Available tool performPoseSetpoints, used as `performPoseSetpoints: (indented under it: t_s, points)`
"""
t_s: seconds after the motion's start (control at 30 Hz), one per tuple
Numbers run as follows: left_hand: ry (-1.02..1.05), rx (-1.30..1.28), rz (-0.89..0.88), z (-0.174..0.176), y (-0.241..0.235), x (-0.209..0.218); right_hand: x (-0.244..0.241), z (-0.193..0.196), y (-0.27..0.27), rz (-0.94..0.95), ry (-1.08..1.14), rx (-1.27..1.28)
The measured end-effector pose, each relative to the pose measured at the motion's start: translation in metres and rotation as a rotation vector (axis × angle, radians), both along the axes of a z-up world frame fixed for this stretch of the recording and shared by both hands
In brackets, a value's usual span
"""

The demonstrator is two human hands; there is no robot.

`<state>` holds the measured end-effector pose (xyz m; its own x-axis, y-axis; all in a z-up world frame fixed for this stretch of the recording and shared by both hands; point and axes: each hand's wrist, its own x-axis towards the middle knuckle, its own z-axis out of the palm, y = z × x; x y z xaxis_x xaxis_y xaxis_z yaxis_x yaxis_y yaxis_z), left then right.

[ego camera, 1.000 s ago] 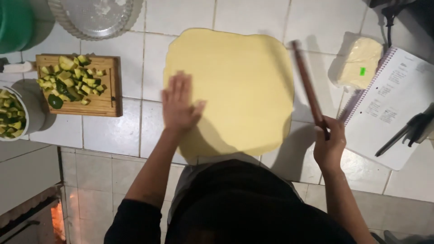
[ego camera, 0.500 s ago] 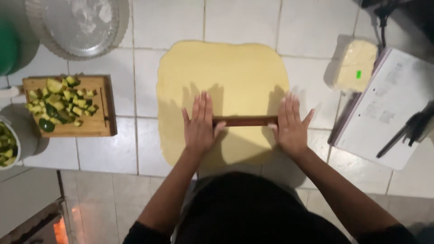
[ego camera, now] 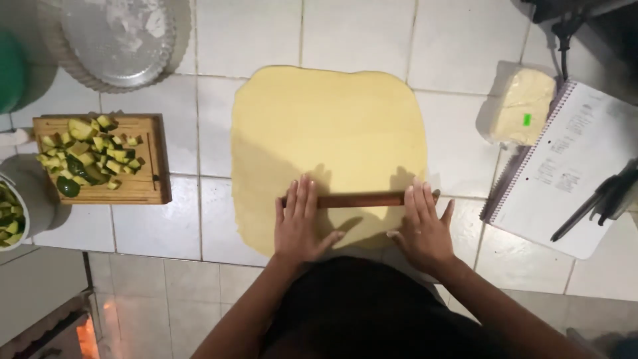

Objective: Rolling out dough and lining a tart pan.

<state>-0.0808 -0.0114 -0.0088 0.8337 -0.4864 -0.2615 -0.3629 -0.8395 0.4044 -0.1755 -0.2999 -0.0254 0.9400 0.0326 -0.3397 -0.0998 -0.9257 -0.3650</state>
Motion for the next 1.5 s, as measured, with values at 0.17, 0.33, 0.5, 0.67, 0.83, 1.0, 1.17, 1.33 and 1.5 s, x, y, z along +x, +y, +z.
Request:
performPoseSetpoints:
  t_s: [0.17, 0.33, 0.5, 0.67, 0.83, 1.0, 1.17, 1.33, 1.5]
  points:
    - [-0.158, 0.044, 0.04, -0.017, -0.038, 0.097, 0.097, -0.023, -0.029, -0.072, -0.104, -0.138]
    - [-0.327, -0.008, 0.205, -0.017, -0.056, 0.145, 0.146, -0.024, -0.038, -0.2, -0.309, -0.093]
    - [-0.031, -0.01, 0.051, 0.006, -0.012, 0.013, 0.003, 0.008, -0.007, -0.021, -0.212, 0.093]
    - [-0.012, -0.012, -0.008, 0.011, 0.027, -0.048, -0.041, -0.01, -0.021, 0.048, -0.247, -0.076]
    - [-0.277, -0.046, -0.087, -0.012, 0.057, -0.045, -0.008, 0.044, -0.01, 0.065, -0.333, -0.078]
    - [-0.466, -0.328, -0.095, -0.008, 0.119, -0.001, 0.01, 0.041, 0.045, 0.078, -0.436, 0.292]
    - [-0.328, -0.072, 0.03, -0.015, 0.142, 0.028, 0.038, 0.004, 0.121, 0.044, -0.447, 0.233]
    - [-0.16, 0.003, 0.08, -0.005, 0.101, 0.119, 0.127, -0.005, 0.137, -0.077, -0.327, -0.158]
    - [0.02, 0.054, 0.105, 0.022, 0.118, 0.065, 0.062, -0.009, 0.155, 0.075, -0.322, -0.21]
